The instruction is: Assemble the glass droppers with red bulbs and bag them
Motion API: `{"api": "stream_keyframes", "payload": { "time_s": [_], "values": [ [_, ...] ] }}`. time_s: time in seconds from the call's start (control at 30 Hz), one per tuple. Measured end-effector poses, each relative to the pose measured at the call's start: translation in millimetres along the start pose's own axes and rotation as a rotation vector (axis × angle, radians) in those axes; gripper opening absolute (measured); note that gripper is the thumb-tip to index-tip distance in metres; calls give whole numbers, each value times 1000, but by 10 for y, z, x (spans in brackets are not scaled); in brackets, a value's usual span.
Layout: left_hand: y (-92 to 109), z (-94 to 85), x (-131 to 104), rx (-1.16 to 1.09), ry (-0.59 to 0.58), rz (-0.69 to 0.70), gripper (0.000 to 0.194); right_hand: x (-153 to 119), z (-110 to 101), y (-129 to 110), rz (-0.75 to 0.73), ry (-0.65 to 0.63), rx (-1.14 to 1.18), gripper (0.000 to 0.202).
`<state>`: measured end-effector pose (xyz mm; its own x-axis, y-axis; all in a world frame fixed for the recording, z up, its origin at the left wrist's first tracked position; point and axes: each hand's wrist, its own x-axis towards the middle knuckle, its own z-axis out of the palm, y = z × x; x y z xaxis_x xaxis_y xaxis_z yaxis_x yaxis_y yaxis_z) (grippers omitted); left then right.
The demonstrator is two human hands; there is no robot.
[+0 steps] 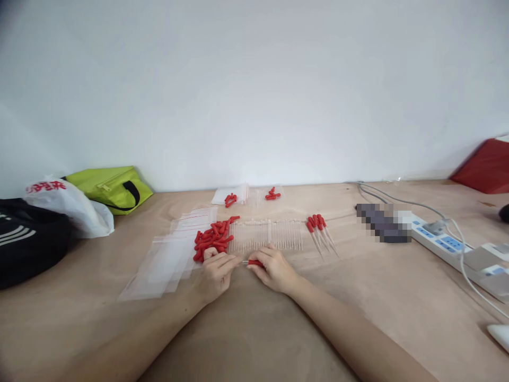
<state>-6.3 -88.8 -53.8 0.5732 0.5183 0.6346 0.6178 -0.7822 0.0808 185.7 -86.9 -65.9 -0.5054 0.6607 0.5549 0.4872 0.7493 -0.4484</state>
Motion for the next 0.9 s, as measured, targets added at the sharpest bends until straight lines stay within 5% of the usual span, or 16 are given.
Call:
{"api": "stream_keyframes", "payload": {
  "time_s": [0.57, 0.9],
  "values": [
    [-14, 13, 6, -57, 5, -21, 20, 58, -75, -6, 23, -8, 100, 8],
    [37, -49, 83, -120, -13, -197, 25, 85, -24, -8, 542, 157, 825, 29]
  ]
}}
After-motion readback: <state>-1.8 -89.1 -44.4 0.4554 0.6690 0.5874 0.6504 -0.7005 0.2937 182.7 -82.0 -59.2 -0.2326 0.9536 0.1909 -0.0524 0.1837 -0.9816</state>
